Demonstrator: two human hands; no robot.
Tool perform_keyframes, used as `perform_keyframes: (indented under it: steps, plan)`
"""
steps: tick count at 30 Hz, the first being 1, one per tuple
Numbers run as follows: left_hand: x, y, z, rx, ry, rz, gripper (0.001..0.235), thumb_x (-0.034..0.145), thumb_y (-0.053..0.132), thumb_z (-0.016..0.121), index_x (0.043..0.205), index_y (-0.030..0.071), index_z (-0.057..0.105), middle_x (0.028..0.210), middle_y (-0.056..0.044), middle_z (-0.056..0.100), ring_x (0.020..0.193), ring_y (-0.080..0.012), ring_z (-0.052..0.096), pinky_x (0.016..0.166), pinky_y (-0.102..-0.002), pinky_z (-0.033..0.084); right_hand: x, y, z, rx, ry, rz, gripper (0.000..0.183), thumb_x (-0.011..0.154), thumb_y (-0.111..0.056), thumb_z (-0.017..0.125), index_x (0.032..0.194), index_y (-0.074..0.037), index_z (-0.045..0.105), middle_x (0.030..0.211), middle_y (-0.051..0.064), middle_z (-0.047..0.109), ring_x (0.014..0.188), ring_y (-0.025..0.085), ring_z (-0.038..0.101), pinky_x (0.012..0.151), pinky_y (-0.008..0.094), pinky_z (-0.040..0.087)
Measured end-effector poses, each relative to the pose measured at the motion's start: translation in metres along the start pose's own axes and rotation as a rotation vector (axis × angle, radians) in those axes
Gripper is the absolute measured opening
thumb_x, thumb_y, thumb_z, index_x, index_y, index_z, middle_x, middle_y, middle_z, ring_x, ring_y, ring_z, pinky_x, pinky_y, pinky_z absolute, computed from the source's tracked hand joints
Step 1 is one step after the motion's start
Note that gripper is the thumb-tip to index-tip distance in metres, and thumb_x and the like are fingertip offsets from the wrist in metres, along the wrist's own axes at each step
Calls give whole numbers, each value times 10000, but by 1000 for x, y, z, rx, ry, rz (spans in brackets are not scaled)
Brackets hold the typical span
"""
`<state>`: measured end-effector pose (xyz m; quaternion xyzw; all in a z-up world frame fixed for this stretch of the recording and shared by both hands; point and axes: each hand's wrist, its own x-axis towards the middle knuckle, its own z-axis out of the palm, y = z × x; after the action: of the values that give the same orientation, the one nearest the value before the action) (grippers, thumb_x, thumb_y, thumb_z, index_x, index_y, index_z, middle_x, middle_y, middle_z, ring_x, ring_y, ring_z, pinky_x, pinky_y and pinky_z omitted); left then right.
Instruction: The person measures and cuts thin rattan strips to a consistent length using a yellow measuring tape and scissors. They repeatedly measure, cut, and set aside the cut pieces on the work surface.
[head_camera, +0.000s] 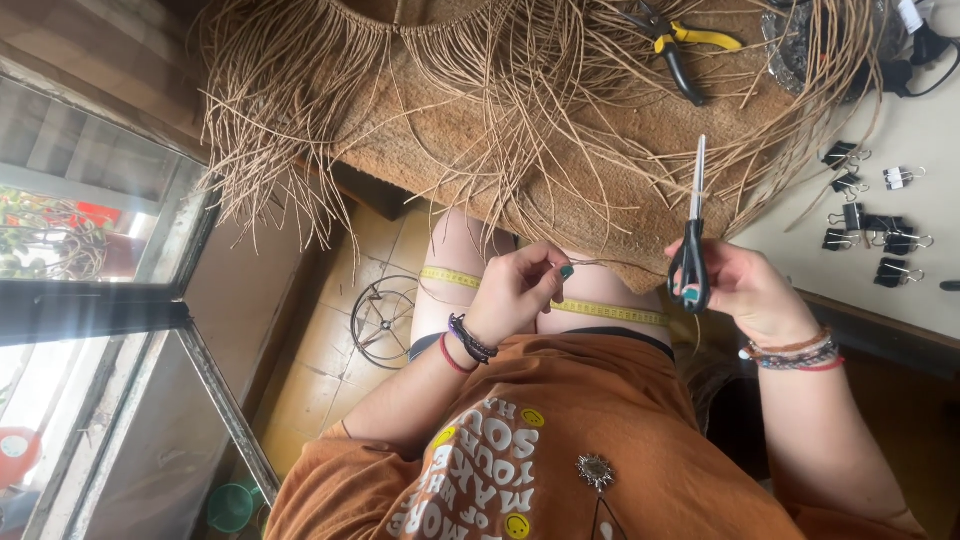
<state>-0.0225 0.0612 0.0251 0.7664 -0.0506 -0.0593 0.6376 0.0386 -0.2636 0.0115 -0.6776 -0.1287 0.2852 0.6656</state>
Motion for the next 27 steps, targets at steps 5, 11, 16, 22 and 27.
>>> perform_keyframes:
  steps: [5, 11, 16, 22, 27]
  plan:
    - [3, 1, 0, -76, 22, 26, 93, 1014, 153, 605, 923, 135, 615, 680, 43, 627, 562, -37, 565, 586, -202, 490, -13, 14, 11, 52, -121, 83, 379, 778, -61, 793, 1133, 22, 689, 904, 124, 756, 753, 213, 750, 781, 322, 633]
    - [10, 0, 5, -303, 98, 29, 73, 963, 87, 659, 892, 72, 667, 748, -34, 626, 614, -86, 620, 533, -201, 527, -12, 12, 40, -25, -379, 115, 316, 784, 0, 799, 1078, -2, 681, 835, 116, 783, 624, 205, 787, 551, 319, 665]
    - [12, 3, 18, -439, 104, 58, 60, 912, 59, 719, 869, 20, 705, 865, -62, 546, 704, -145, 682, 577, -236, 598, 0, -1, 80, -57, -140, -189, 423, 705, -95, 900, 1059, 20, 698, 689, 109, 764, 619, 225, 806, 599, 301, 628]
    - [11, 1, 21, -444, 36, 81, 38, 911, 29, 714, 900, -6, 705, 1057, -127, 589, 853, -176, 681, 713, -285, 622, 2, -1, 97, -133, -19, -153, 352, 697, -132, 932, 958, -36, 716, 654, 67, 730, 536, 104, 635, 577, 240, 547]
    - [7, 9, 29, -890, -127, 152, 106, 969, 18, 622, 865, 36, 629, 1312, -188, 644, 794, -156, 689, 731, -305, 585, 3, -5, 105, 16, -54, -127, 342, 743, -110, 889, 1019, -1, 717, 646, 106, 739, 537, 143, 685, 595, 263, 570]
